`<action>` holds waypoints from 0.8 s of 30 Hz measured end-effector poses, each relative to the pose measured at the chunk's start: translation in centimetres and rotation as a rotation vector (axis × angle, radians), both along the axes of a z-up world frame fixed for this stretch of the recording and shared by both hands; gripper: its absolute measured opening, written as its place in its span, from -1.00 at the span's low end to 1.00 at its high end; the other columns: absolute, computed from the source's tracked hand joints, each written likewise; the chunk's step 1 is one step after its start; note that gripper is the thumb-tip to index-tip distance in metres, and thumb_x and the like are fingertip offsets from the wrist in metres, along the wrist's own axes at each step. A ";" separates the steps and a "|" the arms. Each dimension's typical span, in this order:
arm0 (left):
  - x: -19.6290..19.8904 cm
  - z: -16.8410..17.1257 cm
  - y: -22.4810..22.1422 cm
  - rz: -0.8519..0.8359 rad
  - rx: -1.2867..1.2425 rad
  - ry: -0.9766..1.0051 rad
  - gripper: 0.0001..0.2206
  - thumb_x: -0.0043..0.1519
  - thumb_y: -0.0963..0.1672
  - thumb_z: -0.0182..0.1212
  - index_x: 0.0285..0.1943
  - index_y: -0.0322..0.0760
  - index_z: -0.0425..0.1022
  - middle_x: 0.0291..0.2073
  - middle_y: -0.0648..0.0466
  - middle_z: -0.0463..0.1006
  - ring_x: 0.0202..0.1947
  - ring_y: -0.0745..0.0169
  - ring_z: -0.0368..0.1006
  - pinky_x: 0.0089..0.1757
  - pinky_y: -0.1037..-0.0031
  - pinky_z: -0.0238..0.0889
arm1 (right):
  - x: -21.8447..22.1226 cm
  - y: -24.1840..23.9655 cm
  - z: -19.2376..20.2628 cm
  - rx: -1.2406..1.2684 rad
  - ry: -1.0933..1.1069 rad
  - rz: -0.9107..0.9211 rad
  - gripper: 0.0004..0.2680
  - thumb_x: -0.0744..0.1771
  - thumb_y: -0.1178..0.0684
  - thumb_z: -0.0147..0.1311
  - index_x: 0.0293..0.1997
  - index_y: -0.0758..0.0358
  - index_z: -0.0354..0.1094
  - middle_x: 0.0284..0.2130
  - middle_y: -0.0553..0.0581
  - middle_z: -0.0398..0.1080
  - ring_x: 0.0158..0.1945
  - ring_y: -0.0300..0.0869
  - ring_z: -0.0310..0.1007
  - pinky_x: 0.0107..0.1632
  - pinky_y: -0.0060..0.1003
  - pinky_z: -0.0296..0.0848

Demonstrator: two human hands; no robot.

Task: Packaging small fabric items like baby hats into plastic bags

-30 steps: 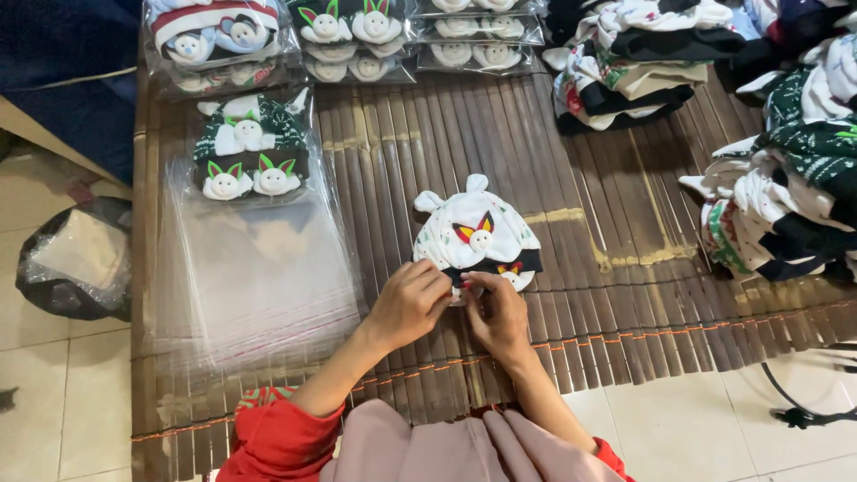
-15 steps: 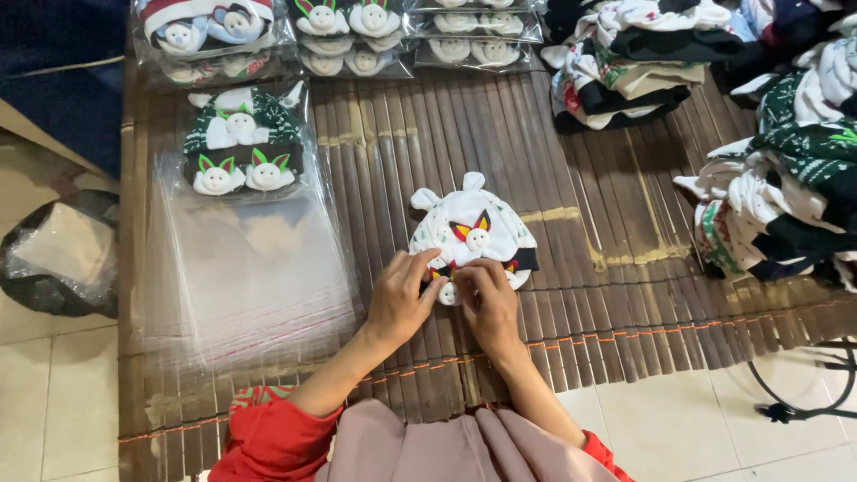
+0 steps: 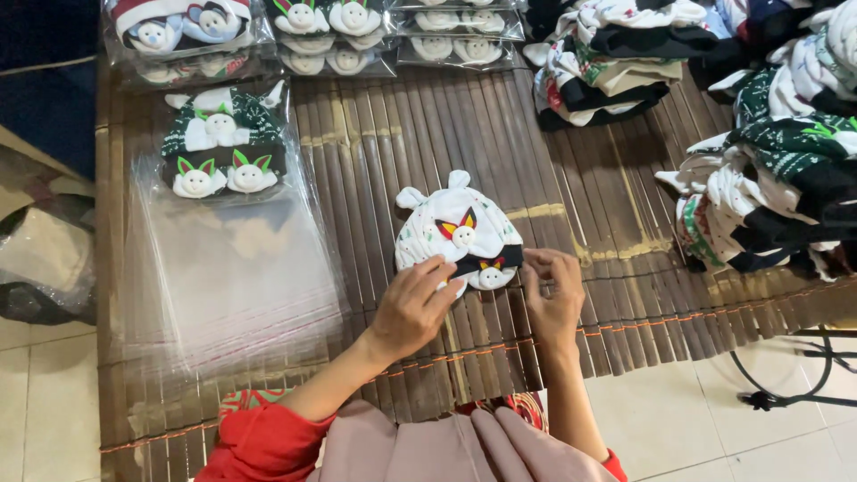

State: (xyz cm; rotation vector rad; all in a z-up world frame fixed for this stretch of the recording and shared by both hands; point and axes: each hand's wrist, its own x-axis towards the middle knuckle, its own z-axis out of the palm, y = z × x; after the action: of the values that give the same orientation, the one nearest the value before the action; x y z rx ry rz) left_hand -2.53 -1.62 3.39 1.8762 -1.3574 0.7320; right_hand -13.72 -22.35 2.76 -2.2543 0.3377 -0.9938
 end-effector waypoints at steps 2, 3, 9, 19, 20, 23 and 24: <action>-0.6 1.0 -0.6 -0.072 0.022 -0.010 -0.84 0.32 -0.17 0.18 0.00 -0.30 0.61 -0.08 -0.13 0.58 0.09 -0.13 0.50 -0.02 0.25 0.39 | 0.2 0.3 0.2 0.003 0.012 0.021 -0.87 0.30 0.24 0.25 -0.12 0.14 0.55 -0.22 0.06 0.49 -0.11 -0.06 0.50 -0.16 -0.30 0.48; -0.7 1.0 -1.1 -0.096 0.027 -0.042 -0.81 0.36 -0.15 0.11 0.03 -0.36 0.57 -0.03 -0.18 0.56 0.14 -0.17 0.48 0.03 0.23 0.38 | 0.4 0.6 0.6 -0.013 0.042 0.049 -0.88 0.29 0.20 0.28 -0.13 0.12 0.55 -0.23 0.06 0.48 -0.12 -0.05 0.48 -0.14 -0.26 0.46; -0.6 -0.3 -2.9 -0.144 0.291 -0.025 -0.45 0.27 0.03 0.15 0.30 -0.49 0.38 0.28 -0.28 0.39 0.37 -0.33 0.23 0.22 0.07 0.18 | 1.6 0.6 0.5 -0.040 0.100 0.093 -0.87 0.26 0.15 0.34 -0.16 0.14 0.52 -0.28 0.12 0.47 -0.13 0.05 0.47 -0.07 -0.12 0.44; 0.3 -3.3 -3.1 -0.152 0.377 0.028 -0.39 0.23 0.04 0.21 0.36 -0.48 0.31 0.41 -0.20 0.29 0.46 -0.23 0.12 0.31 0.08 0.03 | 2.1 -0.1 0.0 -0.065 0.056 0.070 -0.91 0.30 0.18 0.30 -0.21 0.16 0.46 -0.39 0.11 0.47 -0.27 0.05 0.49 -0.17 -0.11 0.45; 0.4 -3.5 -3.1 -0.149 0.375 0.027 -0.39 0.23 0.04 0.21 0.36 -0.48 0.31 0.41 -0.20 0.29 0.46 -0.23 0.12 0.31 0.08 0.03 | 2.2 -0.1 -0.3 -0.067 0.055 0.072 -0.91 0.30 0.18 0.30 -0.21 0.16 0.46 -0.39 0.11 0.47 -0.27 0.05 0.49 -0.17 -0.11 0.45; 0.2 -3.6 -3.1 -0.148 0.376 0.023 -0.42 0.24 0.01 0.22 0.35 -0.46 0.32 0.42 -0.20 0.28 0.46 -0.22 0.12 0.31 0.09 0.04 | 2.2 -0.2 -1.0 -0.113 0.107 0.070 -0.91 0.28 0.13 0.32 -0.23 0.11 0.49 -0.35 0.06 0.46 -0.22 0.00 0.48 -0.11 -0.16 0.45; 0.1 -3.2 -3.0 -0.135 0.385 0.035 -0.43 0.24 -0.01 0.22 0.36 -0.45 0.31 0.43 -0.19 0.26 0.47 -0.21 0.11 0.31 0.10 0.05 | 2.3 -0.4 -1.1 -0.088 0.093 0.072 -0.92 0.30 0.14 0.31 -0.23 0.14 0.48 -0.36 0.09 0.46 -0.23 0.03 0.48 -0.12 -0.14 0.45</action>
State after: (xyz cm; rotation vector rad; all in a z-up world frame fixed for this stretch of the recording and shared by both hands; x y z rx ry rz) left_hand -2.47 -4.65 0.17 2.0487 -1.6753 0.3866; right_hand -11.41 -22.76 1.65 -2.3802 0.2543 -0.8846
